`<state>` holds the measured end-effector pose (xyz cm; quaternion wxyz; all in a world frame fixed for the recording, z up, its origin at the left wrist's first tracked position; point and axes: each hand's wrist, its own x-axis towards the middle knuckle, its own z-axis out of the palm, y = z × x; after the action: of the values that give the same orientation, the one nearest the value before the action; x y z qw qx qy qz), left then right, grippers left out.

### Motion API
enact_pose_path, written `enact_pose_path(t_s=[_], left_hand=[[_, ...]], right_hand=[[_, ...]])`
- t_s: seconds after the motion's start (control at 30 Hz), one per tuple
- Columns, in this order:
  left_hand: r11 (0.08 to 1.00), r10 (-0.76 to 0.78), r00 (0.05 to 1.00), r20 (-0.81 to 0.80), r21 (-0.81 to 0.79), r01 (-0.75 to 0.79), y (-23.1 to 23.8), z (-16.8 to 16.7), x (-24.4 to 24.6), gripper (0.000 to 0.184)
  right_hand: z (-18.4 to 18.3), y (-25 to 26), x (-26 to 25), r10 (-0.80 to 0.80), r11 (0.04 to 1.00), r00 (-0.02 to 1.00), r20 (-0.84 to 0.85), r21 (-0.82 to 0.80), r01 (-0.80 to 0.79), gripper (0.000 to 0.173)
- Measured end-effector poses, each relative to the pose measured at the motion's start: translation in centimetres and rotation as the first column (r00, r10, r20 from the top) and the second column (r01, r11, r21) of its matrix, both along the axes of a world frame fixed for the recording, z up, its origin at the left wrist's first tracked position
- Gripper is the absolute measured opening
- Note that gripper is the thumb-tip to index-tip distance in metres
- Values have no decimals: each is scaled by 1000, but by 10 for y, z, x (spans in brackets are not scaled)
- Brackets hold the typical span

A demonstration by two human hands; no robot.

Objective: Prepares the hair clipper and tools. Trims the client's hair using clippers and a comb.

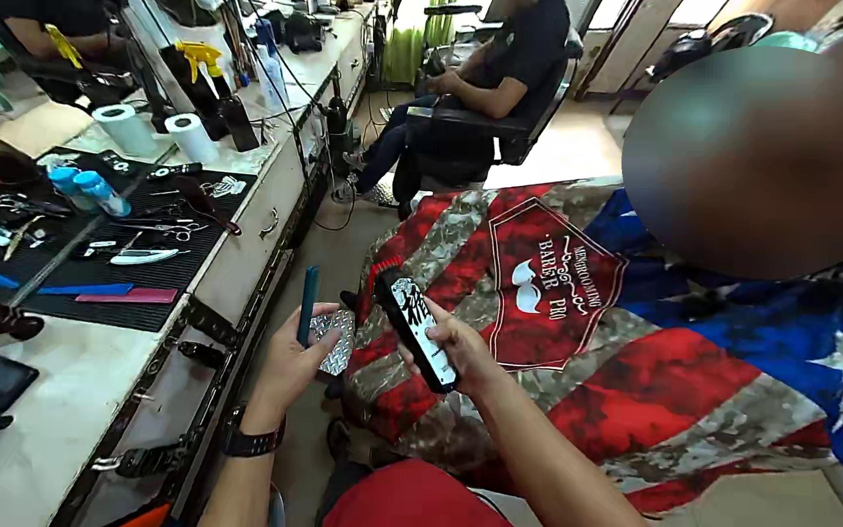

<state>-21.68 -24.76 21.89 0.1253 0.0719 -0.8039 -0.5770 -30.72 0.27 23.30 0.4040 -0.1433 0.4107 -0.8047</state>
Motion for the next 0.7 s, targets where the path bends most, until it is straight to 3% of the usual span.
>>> enact_pose_path(t_s=[0.3,0.4,0.53,0.7], left_hand=[[976,-216,976,-30,26,217,-50,-4,-63,35],[953,-298,954,-31,53,299,-66,0,-76,49],[885,-460,885,-66,53,464,-94,12,-82,80],[794,-588,803,-95,-260,550,-124,15,-77,71]], right_hand=[[-6,-47,-15,-112,992,993,-24,59,114,59],[-13,-68,-14,-109,994,994,11,7,109,66],[-35,-97,-12,103,987,992,78,-128,-92,63],[-63,-129,-10,335,891,942,23,-334,-309,58]])
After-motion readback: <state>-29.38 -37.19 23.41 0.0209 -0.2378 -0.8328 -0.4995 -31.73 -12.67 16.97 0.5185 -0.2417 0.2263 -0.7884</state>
